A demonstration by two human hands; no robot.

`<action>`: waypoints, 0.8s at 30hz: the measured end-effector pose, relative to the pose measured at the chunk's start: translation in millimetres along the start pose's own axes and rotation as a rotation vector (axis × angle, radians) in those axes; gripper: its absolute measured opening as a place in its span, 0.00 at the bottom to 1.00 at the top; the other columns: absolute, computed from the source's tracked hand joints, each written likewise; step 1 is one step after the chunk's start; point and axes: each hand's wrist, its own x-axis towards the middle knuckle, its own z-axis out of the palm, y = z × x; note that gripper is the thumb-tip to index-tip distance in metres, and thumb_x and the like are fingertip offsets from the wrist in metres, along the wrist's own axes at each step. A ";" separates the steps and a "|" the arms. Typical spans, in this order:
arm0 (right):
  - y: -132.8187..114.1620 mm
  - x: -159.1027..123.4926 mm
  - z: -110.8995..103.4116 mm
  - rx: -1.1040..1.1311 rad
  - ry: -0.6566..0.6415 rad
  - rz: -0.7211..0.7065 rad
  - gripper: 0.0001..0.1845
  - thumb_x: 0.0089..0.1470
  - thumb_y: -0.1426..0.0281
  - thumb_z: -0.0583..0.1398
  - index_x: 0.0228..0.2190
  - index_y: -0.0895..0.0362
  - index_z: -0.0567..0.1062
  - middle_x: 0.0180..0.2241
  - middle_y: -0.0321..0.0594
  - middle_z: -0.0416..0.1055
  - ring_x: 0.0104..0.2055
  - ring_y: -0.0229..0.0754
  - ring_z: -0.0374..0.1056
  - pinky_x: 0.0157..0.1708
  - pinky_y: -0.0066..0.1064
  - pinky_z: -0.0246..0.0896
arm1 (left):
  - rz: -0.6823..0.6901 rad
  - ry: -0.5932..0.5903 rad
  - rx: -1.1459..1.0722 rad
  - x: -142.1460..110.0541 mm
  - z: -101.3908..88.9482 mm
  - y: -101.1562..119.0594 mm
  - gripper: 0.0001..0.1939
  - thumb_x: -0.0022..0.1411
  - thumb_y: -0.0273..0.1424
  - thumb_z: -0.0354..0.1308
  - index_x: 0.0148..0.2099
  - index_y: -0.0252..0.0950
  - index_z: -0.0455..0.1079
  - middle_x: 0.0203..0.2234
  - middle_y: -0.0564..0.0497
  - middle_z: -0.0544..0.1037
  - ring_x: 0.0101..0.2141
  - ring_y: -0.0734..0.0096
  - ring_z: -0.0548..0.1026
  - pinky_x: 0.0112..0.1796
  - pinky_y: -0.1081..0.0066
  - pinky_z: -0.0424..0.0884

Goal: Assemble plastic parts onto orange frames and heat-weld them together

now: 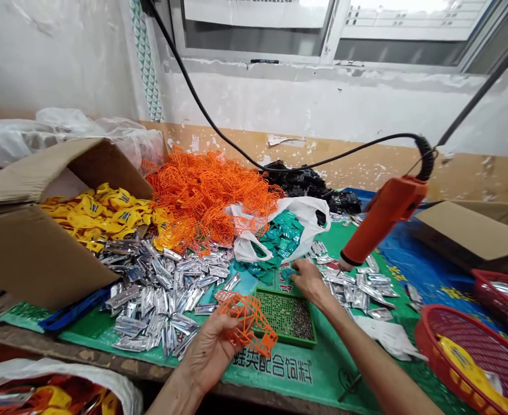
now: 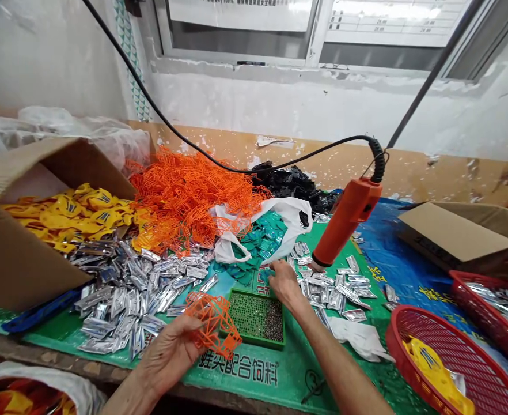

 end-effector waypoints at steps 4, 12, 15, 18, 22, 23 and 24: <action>-7.1 5.3 0.4 -0.024 -0.064 0.034 0.16 0.59 0.64 0.58 0.47 0.59 0.70 0.47 0.44 0.69 0.46 0.44 0.69 0.45 0.43 0.67 | -0.046 0.028 0.050 -0.9 2.4 -3.2 0.10 0.53 0.21 0.60 0.40 0.32 0.72 0.33 0.46 0.82 0.30 0.64 0.80 0.29 0.66 0.76; -25.2 14.1 -7.2 -0.043 -0.107 0.081 0.16 0.59 0.64 0.58 0.46 0.59 0.70 0.46 0.44 0.70 0.45 0.44 0.69 0.43 0.41 0.68 | 0.021 0.002 0.110 -8.7 1.2 -0.4 0.09 0.51 0.24 0.63 0.38 0.32 0.72 0.33 0.44 0.81 0.30 0.64 0.80 0.31 0.68 0.76; -27.2 9.3 -12.2 -0.033 -0.066 0.081 0.15 0.59 0.64 0.58 0.44 0.60 0.71 0.43 0.43 0.71 0.43 0.43 0.70 0.42 0.40 0.67 | 0.049 0.008 0.105 -11.4 -1.7 0.7 0.09 0.52 0.25 0.63 0.38 0.33 0.71 0.33 0.46 0.81 0.31 0.65 0.80 0.32 0.67 0.76; -31.1 -9.8 -23.0 0.006 0.013 0.058 0.16 0.56 0.67 0.59 0.43 0.64 0.71 0.39 0.48 0.73 0.41 0.48 0.71 0.40 0.40 0.66 | 0.070 0.018 0.086 -12.6 -3.7 0.0 0.10 0.51 0.24 0.62 0.38 0.33 0.71 0.32 0.46 0.81 0.30 0.65 0.79 0.32 0.67 0.75; -49.0 -63.0 -35.5 0.127 0.107 -0.085 0.25 0.49 0.68 0.58 0.49 0.61 0.67 0.43 0.46 0.73 0.42 0.47 0.71 0.39 0.34 0.64 | 0.101 -0.008 0.068 -11.4 -1.4 -4.5 0.11 0.49 0.24 0.63 0.38 0.33 0.70 0.33 0.46 0.81 0.31 0.65 0.79 0.34 0.67 0.75; -56.0 -78.0 -35.9 0.178 0.141 -0.155 0.26 0.48 0.67 0.58 0.49 0.60 0.66 0.42 0.44 0.73 0.41 0.45 0.71 0.40 0.33 0.64 | 0.115 -0.019 0.068 -10.8 0.2 -6.0 0.11 0.49 0.24 0.63 0.38 0.33 0.71 0.33 0.46 0.81 0.31 0.66 0.79 0.35 0.67 0.75; -63.4 -92.0 -35.1 0.258 0.224 -0.284 0.25 0.46 0.68 0.58 0.48 0.60 0.67 0.41 0.45 0.73 0.40 0.45 0.70 0.40 0.34 0.65 | 0.133 -0.030 0.070 -10.3 2.0 -7.5 0.12 0.49 0.25 0.63 0.38 0.33 0.71 0.33 0.47 0.81 0.31 0.67 0.79 0.36 0.67 0.74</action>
